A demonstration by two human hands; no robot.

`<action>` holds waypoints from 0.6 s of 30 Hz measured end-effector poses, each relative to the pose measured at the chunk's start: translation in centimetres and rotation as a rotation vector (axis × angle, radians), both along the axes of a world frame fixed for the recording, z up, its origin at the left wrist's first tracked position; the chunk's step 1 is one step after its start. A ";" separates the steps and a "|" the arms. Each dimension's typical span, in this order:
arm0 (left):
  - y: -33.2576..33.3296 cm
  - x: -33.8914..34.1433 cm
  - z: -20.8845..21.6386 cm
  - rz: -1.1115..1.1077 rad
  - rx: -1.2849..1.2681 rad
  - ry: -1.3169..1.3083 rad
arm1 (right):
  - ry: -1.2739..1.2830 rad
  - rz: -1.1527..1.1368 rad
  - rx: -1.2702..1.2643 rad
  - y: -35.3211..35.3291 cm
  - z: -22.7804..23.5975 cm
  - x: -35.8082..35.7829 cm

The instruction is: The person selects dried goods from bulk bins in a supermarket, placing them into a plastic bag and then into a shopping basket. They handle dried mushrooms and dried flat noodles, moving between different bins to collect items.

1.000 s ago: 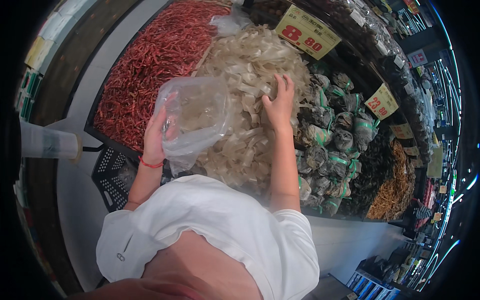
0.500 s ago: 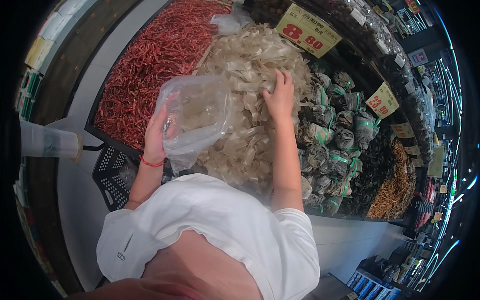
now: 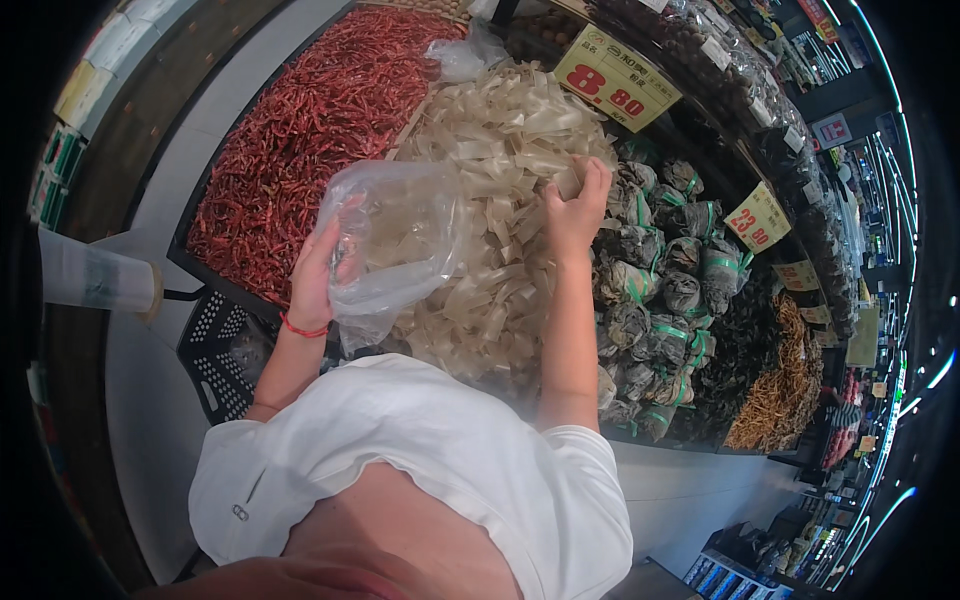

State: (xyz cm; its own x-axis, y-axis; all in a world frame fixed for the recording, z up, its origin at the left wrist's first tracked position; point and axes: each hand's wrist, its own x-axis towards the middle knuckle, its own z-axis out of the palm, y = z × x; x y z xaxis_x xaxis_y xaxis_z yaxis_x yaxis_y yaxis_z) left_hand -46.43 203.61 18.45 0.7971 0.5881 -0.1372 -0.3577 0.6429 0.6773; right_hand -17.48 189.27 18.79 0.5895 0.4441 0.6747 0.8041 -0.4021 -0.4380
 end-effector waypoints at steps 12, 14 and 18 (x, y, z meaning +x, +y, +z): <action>-0.1 0.1 0.1 0.017 0.001 -0.010 | 0.182 0.215 0.433 1.7 3.7 -6.9; -0.3 0.3 0.5 0.026 -0.014 0.011 | 0.230 0.314 0.427 2.8 3.2 -10.4; -0.4 0.4 0.5 0.050 0.013 -0.019 | 0.229 0.490 0.265 4.7 -0.2 -14.5</action>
State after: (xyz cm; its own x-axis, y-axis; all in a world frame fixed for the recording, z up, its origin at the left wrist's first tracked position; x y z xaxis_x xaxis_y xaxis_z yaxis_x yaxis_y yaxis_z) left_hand -46.04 203.23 18.90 0.7691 0.6289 -0.1139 -0.4024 0.6149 0.6783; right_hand -31.95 194.02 18.57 0.5021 0.5352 0.6793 0.7414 0.1380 -0.6567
